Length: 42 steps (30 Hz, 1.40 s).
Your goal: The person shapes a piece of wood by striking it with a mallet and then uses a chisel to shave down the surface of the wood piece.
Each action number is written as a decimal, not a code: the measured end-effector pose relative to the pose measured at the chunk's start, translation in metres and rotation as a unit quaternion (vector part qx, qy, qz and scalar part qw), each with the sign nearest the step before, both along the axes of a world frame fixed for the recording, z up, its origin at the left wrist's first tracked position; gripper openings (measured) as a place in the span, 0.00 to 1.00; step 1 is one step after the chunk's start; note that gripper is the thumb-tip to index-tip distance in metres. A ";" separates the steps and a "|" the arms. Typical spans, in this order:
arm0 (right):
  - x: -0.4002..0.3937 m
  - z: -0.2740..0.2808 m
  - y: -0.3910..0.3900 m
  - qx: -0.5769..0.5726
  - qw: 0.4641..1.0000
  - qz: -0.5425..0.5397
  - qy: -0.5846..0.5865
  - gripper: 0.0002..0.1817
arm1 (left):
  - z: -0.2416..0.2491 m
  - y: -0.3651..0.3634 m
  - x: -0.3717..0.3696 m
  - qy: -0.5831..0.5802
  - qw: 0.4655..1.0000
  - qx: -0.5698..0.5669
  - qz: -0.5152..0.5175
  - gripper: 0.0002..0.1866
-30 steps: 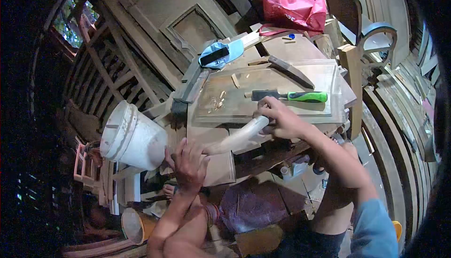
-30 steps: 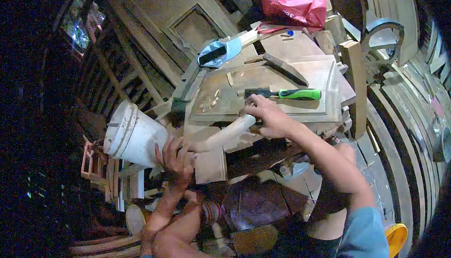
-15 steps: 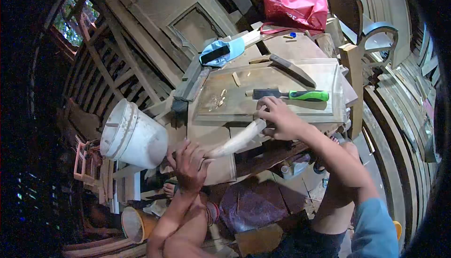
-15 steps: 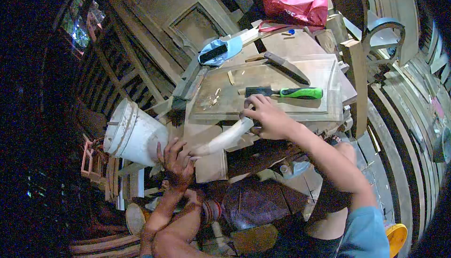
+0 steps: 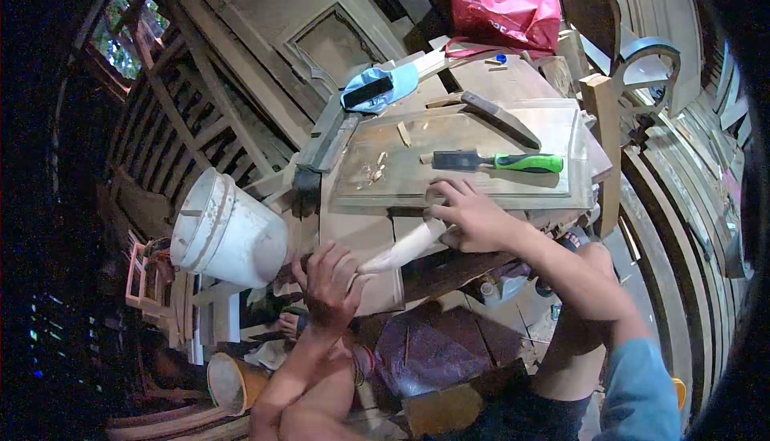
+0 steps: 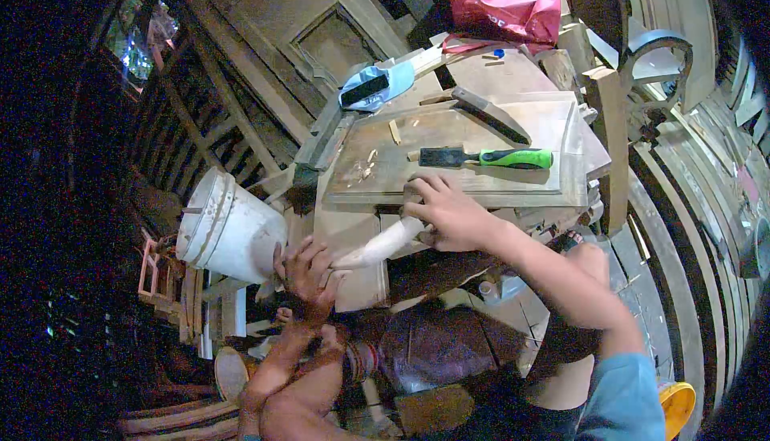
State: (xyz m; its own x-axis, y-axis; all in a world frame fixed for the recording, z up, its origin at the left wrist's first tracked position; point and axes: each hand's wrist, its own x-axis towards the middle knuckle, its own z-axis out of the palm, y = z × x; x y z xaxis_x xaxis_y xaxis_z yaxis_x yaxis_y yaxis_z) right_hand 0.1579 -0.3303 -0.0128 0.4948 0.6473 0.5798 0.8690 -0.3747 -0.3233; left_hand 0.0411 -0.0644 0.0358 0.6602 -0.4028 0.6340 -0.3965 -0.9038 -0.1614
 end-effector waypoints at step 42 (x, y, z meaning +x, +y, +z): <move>-0.027 0.011 0.018 0.018 0.996 0.088 -0.008 0.25 | -0.004 -0.018 -0.001 0.020 0.995 0.025 -0.098 0.21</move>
State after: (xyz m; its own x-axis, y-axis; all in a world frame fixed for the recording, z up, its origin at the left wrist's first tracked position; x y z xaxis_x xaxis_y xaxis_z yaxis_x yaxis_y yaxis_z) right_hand 0.1313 -0.3124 -0.0014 0.3668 0.7020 0.6104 0.9251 -0.2057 -0.3193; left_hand 0.0406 -0.0826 0.0321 0.5903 -0.5560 0.5852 -0.5704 -0.8003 -0.1850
